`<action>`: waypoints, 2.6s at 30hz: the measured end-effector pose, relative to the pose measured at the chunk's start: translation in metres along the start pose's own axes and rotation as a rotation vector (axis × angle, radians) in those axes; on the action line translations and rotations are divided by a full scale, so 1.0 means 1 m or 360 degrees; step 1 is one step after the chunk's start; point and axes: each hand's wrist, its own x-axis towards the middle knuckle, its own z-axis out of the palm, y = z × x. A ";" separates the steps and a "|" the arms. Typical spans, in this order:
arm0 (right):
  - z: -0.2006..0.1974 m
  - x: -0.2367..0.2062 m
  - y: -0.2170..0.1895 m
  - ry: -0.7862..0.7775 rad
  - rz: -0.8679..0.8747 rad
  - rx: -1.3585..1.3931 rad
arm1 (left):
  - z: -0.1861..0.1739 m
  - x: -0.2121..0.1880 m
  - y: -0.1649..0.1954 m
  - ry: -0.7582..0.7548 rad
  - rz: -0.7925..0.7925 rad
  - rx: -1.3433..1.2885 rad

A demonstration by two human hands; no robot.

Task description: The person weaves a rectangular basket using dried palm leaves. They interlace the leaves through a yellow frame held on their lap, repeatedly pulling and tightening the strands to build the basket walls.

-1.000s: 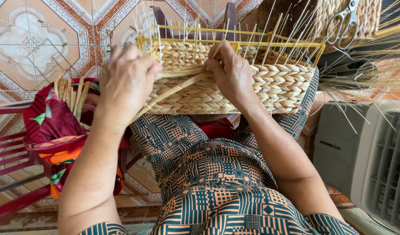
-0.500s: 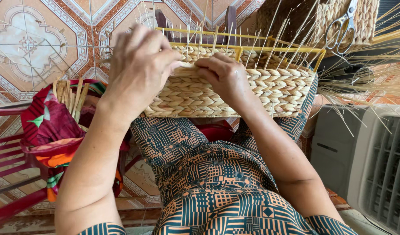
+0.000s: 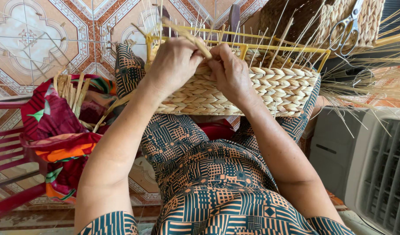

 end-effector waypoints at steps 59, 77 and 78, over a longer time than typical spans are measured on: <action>-0.020 0.035 0.031 -0.0104 0.0234 0.0197 | 0.002 0.012 0.032 0.0147 -0.0239 -0.0042; -0.017 0.024 0.036 0.0116 -0.0021 0.0188 | -0.033 -0.011 0.035 -0.0015 -0.0314 0.1105; -0.016 0.024 0.037 0.0129 -0.0029 0.0144 | -0.033 -0.010 0.040 0.0006 -0.0148 0.0990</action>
